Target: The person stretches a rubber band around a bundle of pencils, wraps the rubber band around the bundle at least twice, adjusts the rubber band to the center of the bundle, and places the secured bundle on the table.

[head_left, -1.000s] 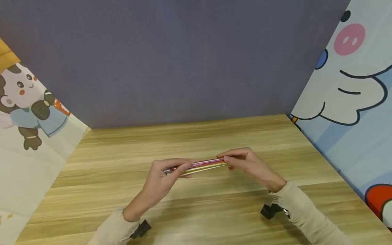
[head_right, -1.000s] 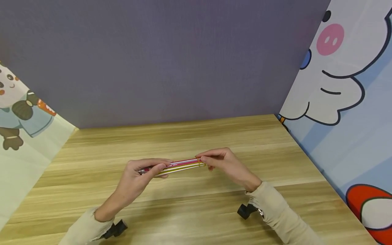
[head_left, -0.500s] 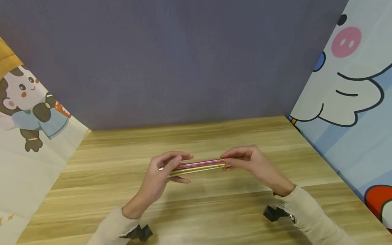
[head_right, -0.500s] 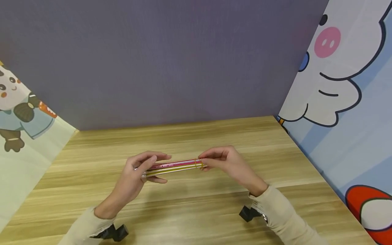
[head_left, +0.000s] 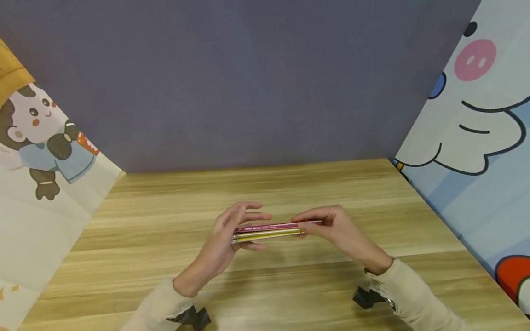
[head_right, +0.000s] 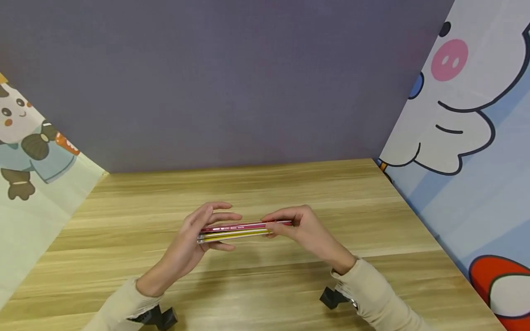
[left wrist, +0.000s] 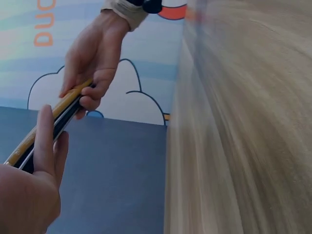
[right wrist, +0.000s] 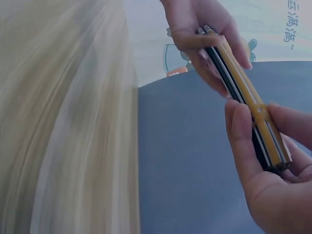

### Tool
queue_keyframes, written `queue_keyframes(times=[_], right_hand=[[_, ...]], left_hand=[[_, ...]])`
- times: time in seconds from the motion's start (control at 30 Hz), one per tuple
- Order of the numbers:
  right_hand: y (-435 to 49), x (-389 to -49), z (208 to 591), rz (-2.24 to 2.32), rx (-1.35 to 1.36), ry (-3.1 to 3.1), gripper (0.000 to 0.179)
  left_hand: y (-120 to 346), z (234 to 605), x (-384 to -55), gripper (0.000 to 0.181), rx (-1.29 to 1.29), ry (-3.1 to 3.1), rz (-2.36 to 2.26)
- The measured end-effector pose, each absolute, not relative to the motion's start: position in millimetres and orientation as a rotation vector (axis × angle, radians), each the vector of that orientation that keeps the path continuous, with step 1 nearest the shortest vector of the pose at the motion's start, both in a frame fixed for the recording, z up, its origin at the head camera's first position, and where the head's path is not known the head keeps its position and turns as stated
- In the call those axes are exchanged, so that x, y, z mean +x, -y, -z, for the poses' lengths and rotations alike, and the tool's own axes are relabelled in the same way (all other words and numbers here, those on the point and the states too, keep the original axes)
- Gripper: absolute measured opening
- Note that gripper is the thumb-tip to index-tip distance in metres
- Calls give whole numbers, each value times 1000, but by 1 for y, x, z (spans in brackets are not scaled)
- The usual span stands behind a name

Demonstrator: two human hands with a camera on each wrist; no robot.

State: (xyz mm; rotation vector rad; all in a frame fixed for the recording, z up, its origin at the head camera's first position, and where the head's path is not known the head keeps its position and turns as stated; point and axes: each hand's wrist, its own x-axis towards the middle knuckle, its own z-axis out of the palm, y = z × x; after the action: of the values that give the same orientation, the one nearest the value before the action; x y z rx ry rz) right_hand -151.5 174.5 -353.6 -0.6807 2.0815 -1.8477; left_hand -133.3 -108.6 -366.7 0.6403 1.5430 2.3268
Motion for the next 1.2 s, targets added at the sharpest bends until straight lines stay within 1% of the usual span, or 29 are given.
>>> queue_keyframes(times=[0.13,0.33,0.57,0.7,0.8,0.93,1.03,1.2], right_hand=[[-175,-153,353,1890,-703,-2072,26],[-178,-154,351,1952,-719,-2049,27],[-169,-147,355,1873,-718,-2117,30],[-168,-146,355,1868,-749,-2128,31],[-172,-148,354,1905,-756,-2122,33],[-178,-151,352,1954,-720,-2111,29],[-176,-151,355,1919,-720,-2135,25],[-168,-148,358,1781,-763,-2204,25]], left_hand=[[111,366,-133,38,622,-1476,-2374],[117,361,-135,33,565,-1392,-2476],[115,363,-134,27,468,-1503,-2498],[112,363,-135,28,491,-1552,-2466],[112,363,-137,31,555,-1588,-2462],[116,363,-140,36,602,-1611,-2495],[114,366,-139,35,602,-1613,-2495],[107,369,-135,36,645,-1632,-2401]])
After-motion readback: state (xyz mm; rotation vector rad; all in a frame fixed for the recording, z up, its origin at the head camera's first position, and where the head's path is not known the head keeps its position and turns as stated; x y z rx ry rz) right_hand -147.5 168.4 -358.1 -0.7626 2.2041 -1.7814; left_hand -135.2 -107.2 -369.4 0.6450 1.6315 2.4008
